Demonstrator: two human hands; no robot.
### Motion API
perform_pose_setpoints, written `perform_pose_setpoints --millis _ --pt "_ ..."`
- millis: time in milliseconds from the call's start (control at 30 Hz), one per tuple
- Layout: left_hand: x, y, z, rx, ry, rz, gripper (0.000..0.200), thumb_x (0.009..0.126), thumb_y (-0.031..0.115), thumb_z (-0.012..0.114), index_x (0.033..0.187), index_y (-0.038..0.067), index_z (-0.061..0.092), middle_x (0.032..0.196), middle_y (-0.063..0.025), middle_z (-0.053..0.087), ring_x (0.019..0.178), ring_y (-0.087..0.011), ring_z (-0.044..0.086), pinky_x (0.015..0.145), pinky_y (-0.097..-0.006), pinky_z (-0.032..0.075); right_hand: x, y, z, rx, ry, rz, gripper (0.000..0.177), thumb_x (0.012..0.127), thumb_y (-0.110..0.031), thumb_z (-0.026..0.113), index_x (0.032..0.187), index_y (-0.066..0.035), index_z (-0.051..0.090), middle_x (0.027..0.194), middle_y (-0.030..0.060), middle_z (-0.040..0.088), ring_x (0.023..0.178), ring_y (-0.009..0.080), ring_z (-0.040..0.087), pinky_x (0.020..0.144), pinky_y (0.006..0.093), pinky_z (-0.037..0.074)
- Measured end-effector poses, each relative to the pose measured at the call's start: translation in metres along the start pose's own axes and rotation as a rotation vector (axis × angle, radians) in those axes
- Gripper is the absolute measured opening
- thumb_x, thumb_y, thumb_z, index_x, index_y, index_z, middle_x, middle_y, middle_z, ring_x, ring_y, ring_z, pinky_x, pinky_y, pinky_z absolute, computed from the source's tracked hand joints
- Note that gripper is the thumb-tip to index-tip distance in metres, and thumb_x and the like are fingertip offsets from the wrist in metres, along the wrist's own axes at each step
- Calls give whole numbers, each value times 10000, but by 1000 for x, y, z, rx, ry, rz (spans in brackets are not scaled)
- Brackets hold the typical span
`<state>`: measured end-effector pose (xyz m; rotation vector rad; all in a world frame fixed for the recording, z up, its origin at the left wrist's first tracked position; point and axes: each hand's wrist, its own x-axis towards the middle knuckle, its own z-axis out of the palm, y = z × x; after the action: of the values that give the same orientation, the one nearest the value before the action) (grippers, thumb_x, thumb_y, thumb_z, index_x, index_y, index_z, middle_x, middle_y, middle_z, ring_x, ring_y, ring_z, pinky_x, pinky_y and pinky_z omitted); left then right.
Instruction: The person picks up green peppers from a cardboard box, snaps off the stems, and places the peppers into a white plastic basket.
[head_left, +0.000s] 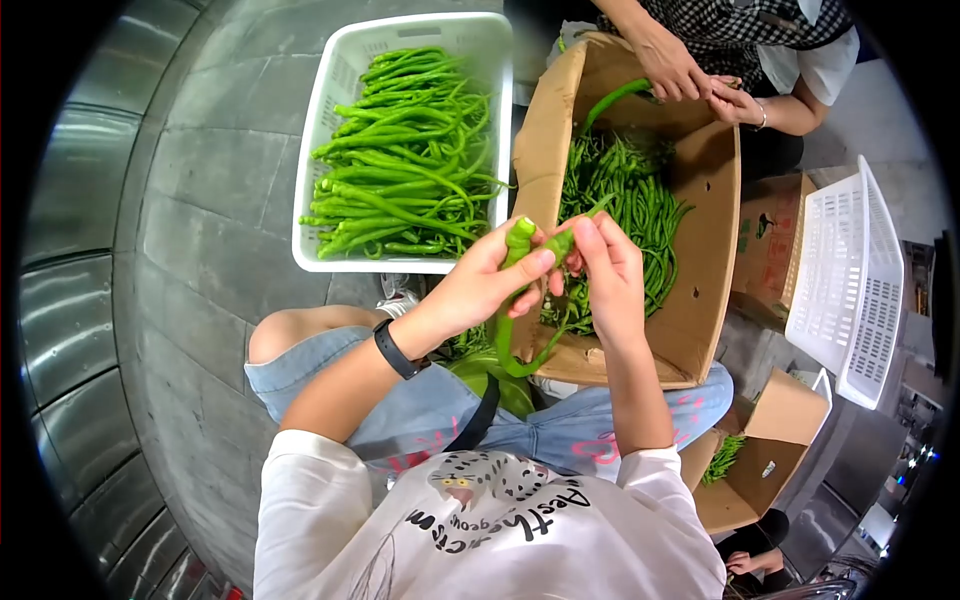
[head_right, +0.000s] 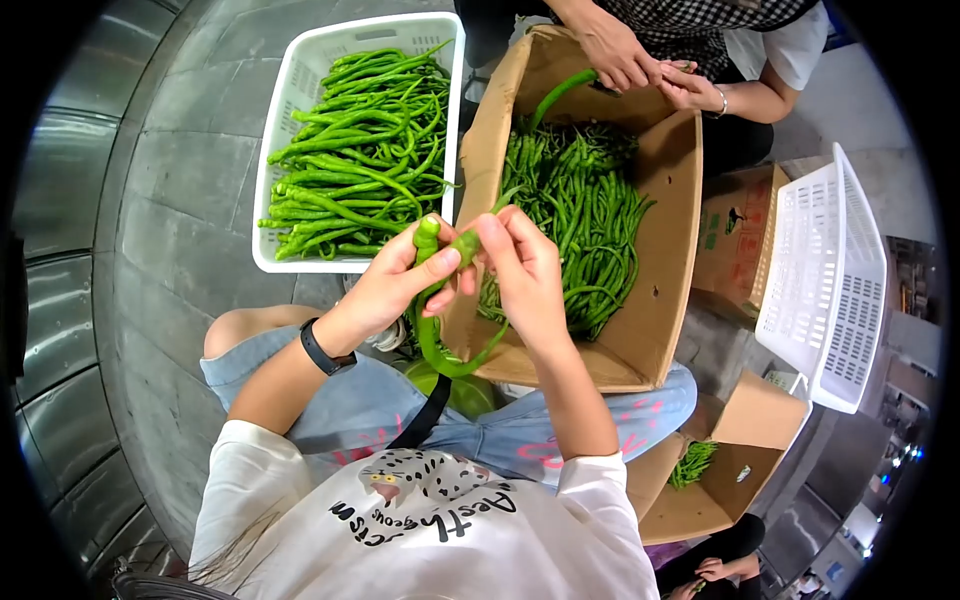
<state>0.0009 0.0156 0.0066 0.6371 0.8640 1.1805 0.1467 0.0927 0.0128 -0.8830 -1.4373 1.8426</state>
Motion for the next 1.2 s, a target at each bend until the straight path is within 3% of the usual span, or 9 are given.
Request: perform_pose_setpoints --millis 133,267,433,567,667,700,833,1067,1200 --pt "1 -3 1 6 -56 22 180 951 217 499 1021 58 450 810 -69 576 543 -77 463 480 -201 372 5 5 -10 520 -10 377 285 941 -273 497 765 -52 534 623 -25 439 580 79 418 556 227 362" --pt "1 3 -2 -128 -32 35 172 946 202 502 1049 72 458 818 -90 577 553 -96 473 473 -212 370 12 17 -27 655 -18 366 298 940 -299 480 775 -53 514 598 -15 380 558 96 371 512 235 316" --pt "-2 25 -19 -228 32 -26 324 965 269 445 1169 19 465 734 -56 508 460 -63 387 406 -206 326 21 67 -93 -555 -61 213 253 897 -267 590 787 -40 601 606 -42 488 569 35 414 512 209 331" --pt "-9 49 -33 -378 -11 -66 356 964 291 446 1146 -13 482 719 -30 512 418 -26 353 344 -162 278 21 108 -124 -656 -467 405 293 830 -185 628 1100 -72 617 883 50 640 746 135 592 694 271 482" --pt "-14 61 -38 -376 22 8 364 975 289 418 1142 -30 473 707 -22 477 376 -8 295 314 -144 256 20 177 -163 -1358 -633 -125 287 770 -78 616 1056 -64 626 911 45 630 840 204 582 779 307 480" --pt "-14 63 -38 -368 40 30 360 977 284 413 1140 -32 472 708 -22 478 381 -10 305 316 -145 259 21 188 -168 -1476 -720 -25 400 696 -42 609 1090 -116 616 1037 44 597 1030 260 519 844 393 466" --pt "-7 59 -42 -319 59 39 344 972 266 427 1127 -37 476 726 -35 505 406 -25 354 325 -160 280 22 229 -193 -1950 -956 -38 428 752 -132 588 1169 -228 566 1156 9 525 1188 227 376 881 475 396" --pt "-1 55 -41 -276 77 -24 342 943 262 491 1123 -29 498 730 -42 510 426 -31 370 359 -165 288 27 224 -210 -1926 -917 -350 318 782 -154 546 1095 -178 596 976 -6 581 1055 204 472 865 415 397" --pt "-2 54 -38 -205 63 -39 310 907 209 547 1108 -25 523 700 -13 485 452 -33 385 390 -176 297 25 148 -196 -1793 -882 -400 258 719 -116 585 974 -141 611 970 1 580 1022 208 496 820 359 411"
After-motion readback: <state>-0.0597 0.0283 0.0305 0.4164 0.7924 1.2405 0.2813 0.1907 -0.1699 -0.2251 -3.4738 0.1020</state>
